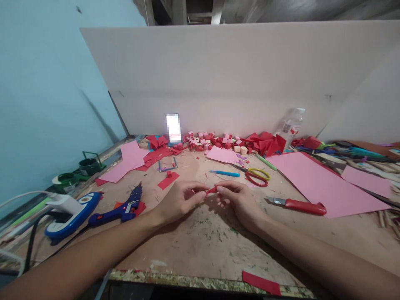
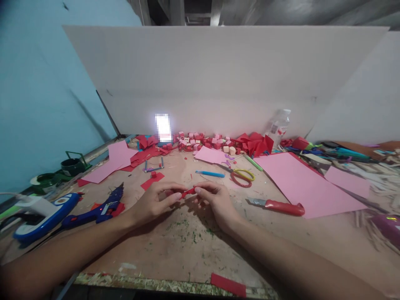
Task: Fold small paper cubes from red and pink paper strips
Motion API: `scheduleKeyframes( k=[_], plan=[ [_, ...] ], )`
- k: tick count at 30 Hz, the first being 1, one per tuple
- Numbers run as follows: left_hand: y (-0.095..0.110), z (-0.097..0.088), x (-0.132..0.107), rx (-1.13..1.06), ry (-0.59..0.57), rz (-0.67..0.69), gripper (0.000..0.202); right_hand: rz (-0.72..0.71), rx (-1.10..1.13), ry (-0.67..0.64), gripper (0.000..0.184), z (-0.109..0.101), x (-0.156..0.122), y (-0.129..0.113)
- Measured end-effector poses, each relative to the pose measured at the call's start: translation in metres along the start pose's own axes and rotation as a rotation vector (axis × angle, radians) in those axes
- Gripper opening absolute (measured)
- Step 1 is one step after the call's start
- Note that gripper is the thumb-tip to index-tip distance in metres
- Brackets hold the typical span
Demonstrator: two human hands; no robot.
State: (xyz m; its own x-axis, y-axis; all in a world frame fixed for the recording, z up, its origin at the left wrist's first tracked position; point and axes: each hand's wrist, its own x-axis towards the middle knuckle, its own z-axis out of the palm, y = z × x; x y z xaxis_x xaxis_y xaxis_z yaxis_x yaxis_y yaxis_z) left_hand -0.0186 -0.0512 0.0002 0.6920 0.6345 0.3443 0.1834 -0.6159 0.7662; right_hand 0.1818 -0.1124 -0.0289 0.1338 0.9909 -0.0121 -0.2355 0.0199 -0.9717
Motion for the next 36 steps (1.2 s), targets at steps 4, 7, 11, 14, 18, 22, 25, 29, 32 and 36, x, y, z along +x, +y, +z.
scheduleKeyframes(
  k=[4, 7, 11, 14, 18, 22, 25, 29, 32, 36],
  plan=[
    [-0.003, -0.001, 0.002, -0.069, -0.006, -0.015, 0.024, 0.014, 0.045, -0.002, 0.035, -0.002, 0.002, 0.002],
    [-0.006, 0.002, 0.003, -0.130, 0.013, -0.038, 0.024, 0.025, 0.054, -0.019, 0.035, -0.001, 0.002, 0.001],
    [-0.007, 0.004, 0.003, -0.177, 0.024, -0.081, 0.022, 0.028, 0.033, -0.054, 0.033, -0.001, 0.001, -0.002],
    [-0.008, 0.003, 0.004, -0.185, 0.022, -0.074, 0.022, 0.026, -0.005, -0.068, 0.032, 0.000, 0.000, -0.004],
    [-0.009, 0.004, 0.004, -0.198, 0.020, -0.072, 0.025, 0.037, -0.034, -0.060, 0.028, 0.000, -0.001, -0.004],
    [-0.011, 0.006, 0.002, -0.241, 0.004, -0.092, 0.022, 0.054, -0.046, -0.098, 0.029, 0.000, -0.001, -0.002],
    [-0.012, 0.007, 0.002, -0.256, -0.010, -0.099, 0.022, 0.055, -0.003, -0.129, 0.033, -0.001, 0.000, -0.001],
    [-0.012, 0.007, 0.003, -0.262, -0.021, -0.090, 0.026, 0.040, 0.050, -0.125, 0.034, -0.002, 0.001, 0.001],
    [-0.011, 0.005, 0.002, -0.280, -0.054, -0.066, 0.032, 0.025, 0.052, -0.113, 0.034, -0.002, 0.002, 0.001],
    [-0.008, 0.003, 0.001, -0.172, -0.055, -0.049, 0.021, 0.014, 0.061, -0.110, 0.034, -0.002, 0.003, 0.000]
  ],
)
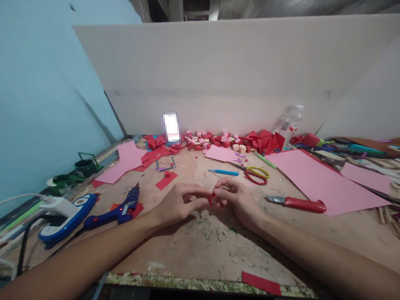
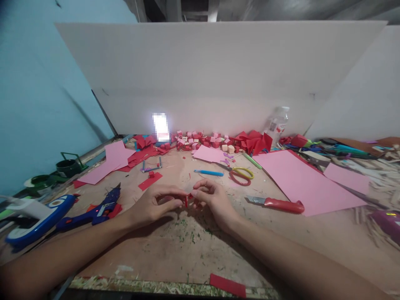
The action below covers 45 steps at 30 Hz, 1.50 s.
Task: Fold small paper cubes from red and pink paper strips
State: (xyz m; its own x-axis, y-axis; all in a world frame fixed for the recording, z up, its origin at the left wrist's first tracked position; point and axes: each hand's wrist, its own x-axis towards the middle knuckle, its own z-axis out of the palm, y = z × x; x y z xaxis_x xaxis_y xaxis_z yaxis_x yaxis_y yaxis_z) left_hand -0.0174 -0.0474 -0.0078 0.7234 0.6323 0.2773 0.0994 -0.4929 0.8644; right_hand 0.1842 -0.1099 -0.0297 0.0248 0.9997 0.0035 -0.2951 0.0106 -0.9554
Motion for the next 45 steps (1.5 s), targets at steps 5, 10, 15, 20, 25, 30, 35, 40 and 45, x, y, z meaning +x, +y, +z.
scheduleKeyframes(
  k=[5, 10, 15, 20, 25, 30, 35, 40, 45],
  plan=[
    [0.001, 0.000, 0.002, 0.053, 0.035, -0.006, 0.015, 0.009, -0.028, -0.044, 0.030, 0.000, 0.000, -0.001],
    [0.000, 0.000, 0.003, -0.085, 0.091, -0.091, 0.011, 0.013, -0.044, -0.089, 0.020, -0.003, 0.000, 0.000],
    [-0.003, 0.001, 0.003, -0.165, 0.120, -0.159, 0.013, 0.022, -0.040, -0.122, 0.020, -0.008, 0.000, 0.003],
    [-0.002, 0.003, 0.004, -0.246, 0.103, -0.211, 0.019, 0.017, -0.022, -0.146, 0.017, -0.011, 0.001, 0.005],
    [0.000, 0.003, 0.005, -0.255, 0.108, -0.214, 0.018, 0.040, -0.005, -0.173, 0.019, -0.012, 0.001, 0.006],
    [0.001, 0.001, 0.004, -0.205, 0.135, -0.179, 0.017, 0.058, 0.015, -0.214, 0.025, -0.008, -0.002, 0.004],
    [0.003, 0.001, 0.004, -0.131, 0.141, -0.139, 0.016, 0.038, -0.038, -0.151, 0.023, -0.004, -0.002, 0.000],
    [0.003, 0.004, 0.004, -0.048, 0.158, -0.080, 0.012, 0.059, -0.064, -0.140, 0.025, -0.001, -0.002, -0.002],
    [0.001, 0.004, 0.001, 0.064, 0.165, 0.001, 0.008, 0.083, -0.063, -0.138, 0.030, 0.000, -0.003, -0.002]
  ],
)
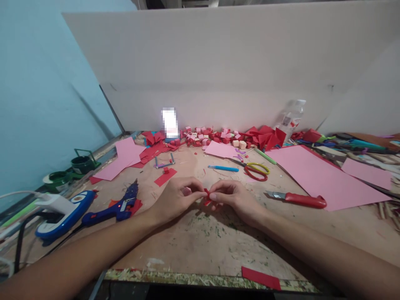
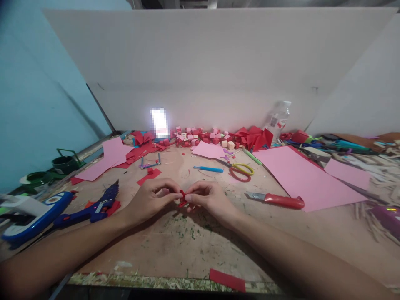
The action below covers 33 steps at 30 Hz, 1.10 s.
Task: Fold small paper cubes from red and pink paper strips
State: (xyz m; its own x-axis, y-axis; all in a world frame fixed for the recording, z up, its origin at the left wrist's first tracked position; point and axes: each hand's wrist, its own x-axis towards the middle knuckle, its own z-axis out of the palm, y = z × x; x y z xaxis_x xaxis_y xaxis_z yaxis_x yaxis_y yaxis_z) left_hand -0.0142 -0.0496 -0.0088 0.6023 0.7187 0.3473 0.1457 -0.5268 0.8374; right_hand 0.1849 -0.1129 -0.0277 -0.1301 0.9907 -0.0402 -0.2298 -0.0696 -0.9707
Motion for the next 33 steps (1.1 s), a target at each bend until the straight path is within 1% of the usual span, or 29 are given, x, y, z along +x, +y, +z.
scheduleKeyframes(
  k=[2, 4, 7, 10, 13, 15, 23, 26, 29, 33],
  plan=[
    [-0.0003, -0.0006, -0.0014, 0.069, -0.027, 0.106, 0.008, -0.001, 0.000, -0.002, 0.033, -0.0001, 0.0005, -0.0002],
    [-0.0007, -0.0014, -0.0026, 0.139, -0.049, 0.239, 0.010, 0.000, 0.002, -0.005, 0.034, 0.0000, 0.0010, -0.0004],
    [-0.0022, -0.0023, -0.0039, 0.237, -0.052, 0.400, 0.008, 0.004, -0.001, -0.012, 0.035, 0.0009, 0.0009, -0.0008],
    [-0.0045, -0.0024, -0.0047, 0.348, -0.044, 0.508, 0.007, 0.002, -0.010, -0.010, 0.034, 0.0021, -0.0001, -0.0013],
    [-0.0053, -0.0017, -0.0055, 0.445, -0.040, 0.580, 0.010, 0.000, -0.022, -0.006, 0.034, 0.0027, -0.0009, -0.0020],
    [-0.0046, -0.0011, -0.0062, 0.484, -0.042, 0.603, 0.011, 0.000, -0.030, -0.007, 0.034, 0.0026, -0.0010, -0.0025],
    [0.0008, -0.0046, -0.0071, 0.598, -0.115, 0.640, 0.018, -0.018, -0.068, 0.014, 0.034, 0.0031, -0.0010, 0.0001],
    [0.0022, -0.0057, -0.0063, 0.638, -0.145, 0.616, 0.021, -0.029, -0.102, 0.015, 0.032, 0.0036, -0.0008, 0.0004],
    [0.0029, -0.0050, -0.0049, 0.641, -0.140, 0.577, 0.021, -0.051, -0.164, 0.008, 0.030, 0.0042, -0.0007, -0.0001],
    [0.0018, -0.0025, -0.0038, 0.575, -0.094, 0.546, 0.017, -0.086, -0.227, 0.012, 0.024, 0.0054, -0.0013, 0.0008]
  ],
)
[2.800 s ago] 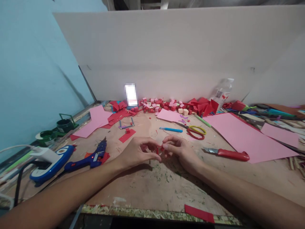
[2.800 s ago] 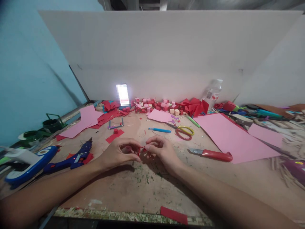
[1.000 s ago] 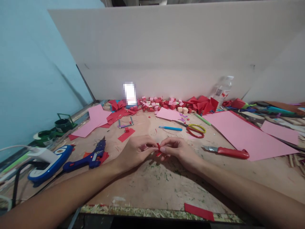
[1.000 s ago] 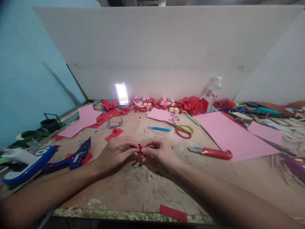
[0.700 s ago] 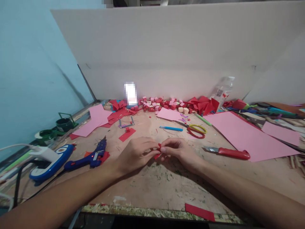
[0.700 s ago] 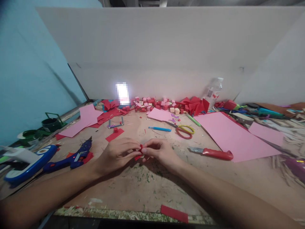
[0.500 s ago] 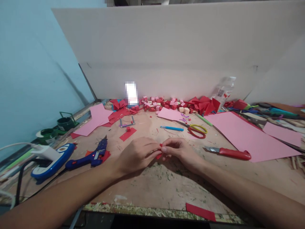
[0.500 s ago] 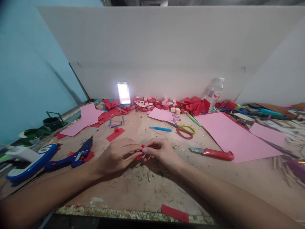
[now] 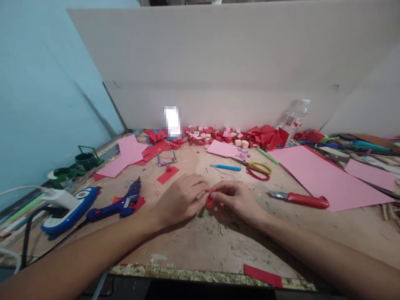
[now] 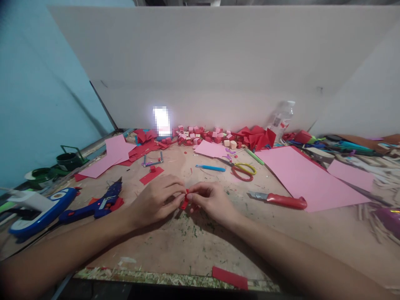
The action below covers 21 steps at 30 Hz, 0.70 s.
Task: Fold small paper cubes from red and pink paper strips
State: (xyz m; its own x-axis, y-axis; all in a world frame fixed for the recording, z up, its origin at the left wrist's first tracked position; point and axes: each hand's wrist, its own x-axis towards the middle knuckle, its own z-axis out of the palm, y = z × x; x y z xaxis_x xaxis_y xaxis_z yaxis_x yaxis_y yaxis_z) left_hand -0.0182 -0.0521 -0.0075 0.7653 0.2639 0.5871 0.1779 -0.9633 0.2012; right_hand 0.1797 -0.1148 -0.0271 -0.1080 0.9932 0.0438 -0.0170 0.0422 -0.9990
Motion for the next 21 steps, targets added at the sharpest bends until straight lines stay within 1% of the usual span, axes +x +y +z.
scheduleKeyframes(
  k=[5, 7, 11, 13, 17, 21],
  plan=[
    [0.0020, 0.0024, -0.0008, -0.170, 0.039, -0.073, 0.014, -0.047, -0.071, 0.024, 0.013, 0.0007, -0.0016, 0.0018],
    [0.0037, 0.0014, -0.0001, -0.228, 0.047, -0.137, 0.014, -0.061, -0.101, 0.030, 0.012, 0.0008, -0.0025, 0.0016],
    [0.0058, -0.0012, 0.0030, -0.357, 0.044, -0.307, 0.009, -0.092, -0.166, 0.013, 0.015, 0.0016, -0.0047, 0.0005],
    [0.0059, -0.0013, 0.0043, -0.408, 0.045, -0.358, 0.009, -0.111, -0.199, 0.020, 0.014, 0.0020, -0.0056, 0.0007],
    [0.0070, -0.0011, 0.0060, -0.484, 0.043, -0.414, 0.010, -0.127, -0.271, 0.062, 0.016, 0.0032, -0.0068, 0.0021],
    [0.0090, -0.0020, 0.0072, -0.520, 0.030, -0.442, 0.008, -0.163, -0.337, 0.099, 0.015, 0.0049, -0.0088, 0.0010]
  ],
)
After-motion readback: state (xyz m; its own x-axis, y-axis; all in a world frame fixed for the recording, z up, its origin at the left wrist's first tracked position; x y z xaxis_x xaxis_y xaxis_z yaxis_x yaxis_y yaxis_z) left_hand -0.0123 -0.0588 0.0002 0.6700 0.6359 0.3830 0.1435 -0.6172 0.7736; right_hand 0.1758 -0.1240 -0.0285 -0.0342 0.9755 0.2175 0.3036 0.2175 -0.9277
